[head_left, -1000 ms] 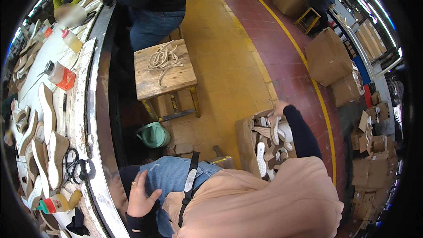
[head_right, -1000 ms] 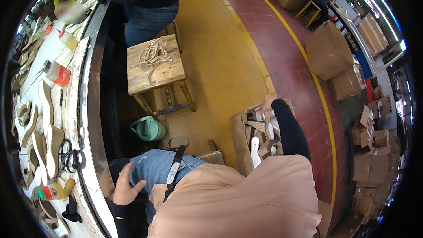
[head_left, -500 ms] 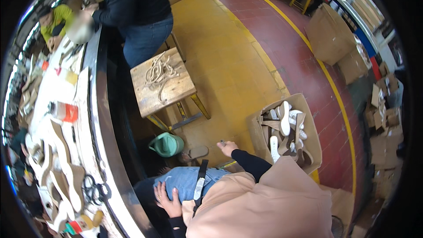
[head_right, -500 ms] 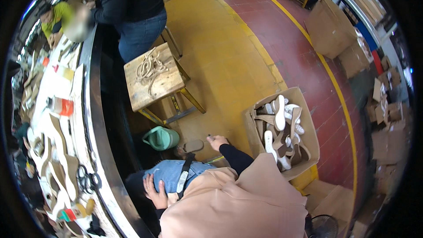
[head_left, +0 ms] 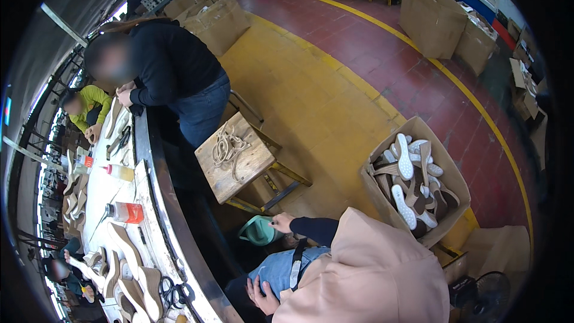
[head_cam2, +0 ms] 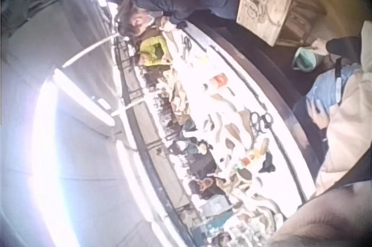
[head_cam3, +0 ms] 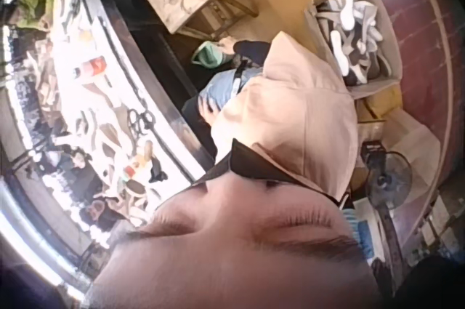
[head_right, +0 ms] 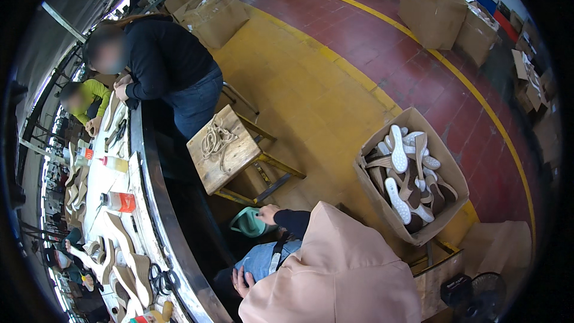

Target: The person stitches a black fabric piece onto a beige shoe sole using a needle and thread. They repeatedly pass the needle through the material, pull the thread tight, and adjust the sole position on the table. The person also briefly wipes the sole with a cloth and handles a small metal tool during the process.

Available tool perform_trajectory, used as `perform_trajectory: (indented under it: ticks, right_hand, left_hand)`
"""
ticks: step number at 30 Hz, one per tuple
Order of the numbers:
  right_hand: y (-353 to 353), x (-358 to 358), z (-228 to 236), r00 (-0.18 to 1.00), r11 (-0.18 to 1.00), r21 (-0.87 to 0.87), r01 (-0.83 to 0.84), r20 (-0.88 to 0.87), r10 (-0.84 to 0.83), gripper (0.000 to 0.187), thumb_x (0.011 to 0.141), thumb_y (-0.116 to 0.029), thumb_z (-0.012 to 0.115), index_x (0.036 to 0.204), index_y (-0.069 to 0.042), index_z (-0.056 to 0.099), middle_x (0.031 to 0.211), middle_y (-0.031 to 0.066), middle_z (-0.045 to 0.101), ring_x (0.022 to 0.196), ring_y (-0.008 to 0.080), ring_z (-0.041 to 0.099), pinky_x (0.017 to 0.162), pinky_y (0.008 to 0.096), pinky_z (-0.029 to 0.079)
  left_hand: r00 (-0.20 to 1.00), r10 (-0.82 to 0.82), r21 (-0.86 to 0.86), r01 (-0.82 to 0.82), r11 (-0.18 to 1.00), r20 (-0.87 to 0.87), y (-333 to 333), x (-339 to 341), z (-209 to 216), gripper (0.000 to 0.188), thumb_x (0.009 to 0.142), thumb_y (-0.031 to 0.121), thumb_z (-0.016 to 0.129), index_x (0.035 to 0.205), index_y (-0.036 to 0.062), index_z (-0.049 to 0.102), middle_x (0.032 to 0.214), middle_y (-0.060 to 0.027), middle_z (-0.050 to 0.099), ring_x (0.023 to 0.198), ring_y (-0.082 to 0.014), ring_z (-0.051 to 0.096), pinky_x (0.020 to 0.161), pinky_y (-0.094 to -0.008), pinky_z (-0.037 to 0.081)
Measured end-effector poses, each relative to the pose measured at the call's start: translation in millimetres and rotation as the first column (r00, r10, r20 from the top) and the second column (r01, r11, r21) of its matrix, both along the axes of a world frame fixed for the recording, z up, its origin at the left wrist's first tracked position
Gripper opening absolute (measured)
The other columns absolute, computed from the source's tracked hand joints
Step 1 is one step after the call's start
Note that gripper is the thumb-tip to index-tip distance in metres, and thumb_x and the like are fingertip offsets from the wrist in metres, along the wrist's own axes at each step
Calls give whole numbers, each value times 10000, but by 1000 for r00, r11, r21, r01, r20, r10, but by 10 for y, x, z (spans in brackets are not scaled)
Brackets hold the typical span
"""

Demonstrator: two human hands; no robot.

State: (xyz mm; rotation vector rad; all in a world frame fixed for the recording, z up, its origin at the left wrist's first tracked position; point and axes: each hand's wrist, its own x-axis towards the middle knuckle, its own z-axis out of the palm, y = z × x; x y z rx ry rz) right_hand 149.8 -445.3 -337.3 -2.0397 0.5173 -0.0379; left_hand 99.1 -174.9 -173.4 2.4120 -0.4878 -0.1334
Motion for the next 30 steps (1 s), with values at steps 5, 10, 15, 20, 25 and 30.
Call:
perform_trajectory:
  ticks: [5, 10, 15, 20, 25, 30]
  right_hand:
    - [-293, -693, -426, 871, 966, -87, -243, -458, 178, 485, 855, -487, 532, 902, -41, 715, 956, 227, 667, 910, 393, 645, 807, 476, 510]
    - [-586, -1507, -622, 736, 939, -155, -309, -664, 133, 566, 788, -559, 602, 997, -43, 706, 1044, 197, 671, 997, 332, 646, 880, 425, 504]
    - [-675, -1410, -592, 595, 893, -170, -418, -794, 127, 585, 806, -601, 575, 1006, -67, 708, 965, 148, 697, 904, 265, 679, 805, 379, 532]
    - [-548, -580, -354, 603, 828, -94, -552, -731, 319, 651, 801, -664, 510, 933, -61, 716, 936, 150, 695, 921, 267, 668, 807, 381, 527]
    - [50, 156, 250, 640, 723, -78, -686, -536, 550, 616, 834, -610, 548, 1031, -44, 690, 1021, 188, 672, 1008, 328, 633, 866, 415, 497]
    - [768, 490, 1393, 364, 387, -28, -922, -402, 840, 590, 873, -619, 514, 970, -62, 685, 868, 111, 681, 872, 252, 643, 785, 351, 496]
  left_hand:
    - [998, 47, -2, -47, 999, 48, 10, -70, -32, 339, 877, 269, 618, 1159, 84, 644, 1372, -164, 480, 1295, -362, 377, 1098, -448, 258]
    - [986, 163, -97, -165, 981, -37, 3, -176, -9, 354, 848, 298, 656, 1154, 120, 653, 1407, -178, 431, 1316, -387, 337, 1095, -465, 249]
    - [954, 296, -176, -300, 938, -49, -31, -294, -17, 328, 802, 264, 708, 1107, 145, 686, 1395, -167, 455, 1273, -345, 420, 1065, -430, 304]
    - [914, 397, 1, -398, 917, -89, 87, -339, -276, 461, 826, 268, 702, 1228, 76, 583, 1315, -209, 498, 1201, -343, 485, 1000, -423, 395]
    - [790, 367, -244, -529, 813, -491, 346, -436, -409, 578, 809, 370, 696, 1289, 86, 546, 1283, -262, 520, 1165, -359, 524, 978, -389, 426]
    - [831, 345, -244, -478, 844, -436, 644, -743, -212, 580, 852, 324, 670, 1280, -27, 497, 1197, -228, 580, 1082, -326, 573, 944, -379, 452]
